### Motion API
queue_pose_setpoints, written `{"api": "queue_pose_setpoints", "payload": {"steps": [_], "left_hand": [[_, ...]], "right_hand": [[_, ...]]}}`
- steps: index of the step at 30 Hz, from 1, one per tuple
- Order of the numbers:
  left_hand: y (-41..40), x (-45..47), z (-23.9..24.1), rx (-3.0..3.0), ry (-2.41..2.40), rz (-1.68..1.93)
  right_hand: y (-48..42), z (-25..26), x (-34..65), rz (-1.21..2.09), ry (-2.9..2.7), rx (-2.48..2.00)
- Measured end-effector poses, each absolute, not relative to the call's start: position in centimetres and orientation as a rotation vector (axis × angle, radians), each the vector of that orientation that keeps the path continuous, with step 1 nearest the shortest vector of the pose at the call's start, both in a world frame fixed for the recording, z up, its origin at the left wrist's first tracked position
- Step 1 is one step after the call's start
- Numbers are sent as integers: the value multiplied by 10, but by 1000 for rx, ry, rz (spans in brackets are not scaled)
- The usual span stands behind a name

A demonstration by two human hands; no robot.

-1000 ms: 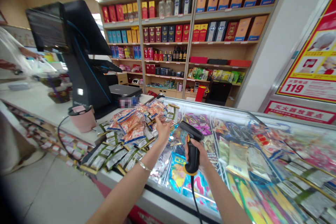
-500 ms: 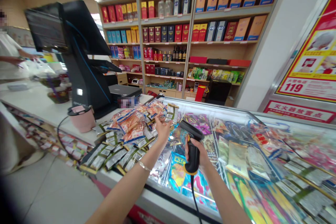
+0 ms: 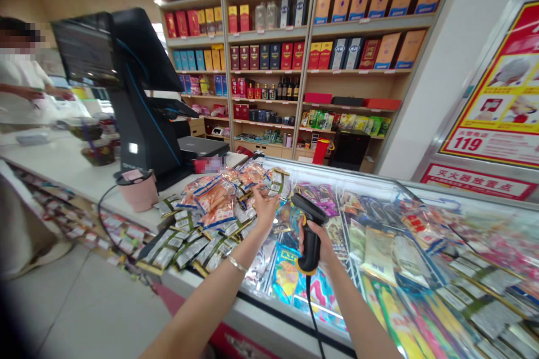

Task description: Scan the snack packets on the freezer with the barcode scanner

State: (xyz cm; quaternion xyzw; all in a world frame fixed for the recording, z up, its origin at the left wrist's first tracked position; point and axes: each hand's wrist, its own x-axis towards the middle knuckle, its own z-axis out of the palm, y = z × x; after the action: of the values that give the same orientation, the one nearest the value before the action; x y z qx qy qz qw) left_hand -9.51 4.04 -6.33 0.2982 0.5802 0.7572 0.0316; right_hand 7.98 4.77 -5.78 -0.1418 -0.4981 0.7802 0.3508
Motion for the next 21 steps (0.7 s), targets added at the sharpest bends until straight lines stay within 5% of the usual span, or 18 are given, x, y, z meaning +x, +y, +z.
{"api": "queue_pose_setpoints", "payload": {"steps": [8, 14, 17, 21], "left_hand": [[-52, -90, -25, 1000, 1816, 2523], [-171, -142, -40, 809, 2189, 2584], [-211, -175, -58, 723, 2531, 2377], [-234, -204, -82, 930, 3142, 1660]], "right_hand": [[11, -49, 73, 1858, -1267, -318], [-33, -52, 53, 1926, -1257, -329], [-49, -59, 36, 1948, -1258, -356], [-54, -75, 21, 1953, -1230, -402]]}}
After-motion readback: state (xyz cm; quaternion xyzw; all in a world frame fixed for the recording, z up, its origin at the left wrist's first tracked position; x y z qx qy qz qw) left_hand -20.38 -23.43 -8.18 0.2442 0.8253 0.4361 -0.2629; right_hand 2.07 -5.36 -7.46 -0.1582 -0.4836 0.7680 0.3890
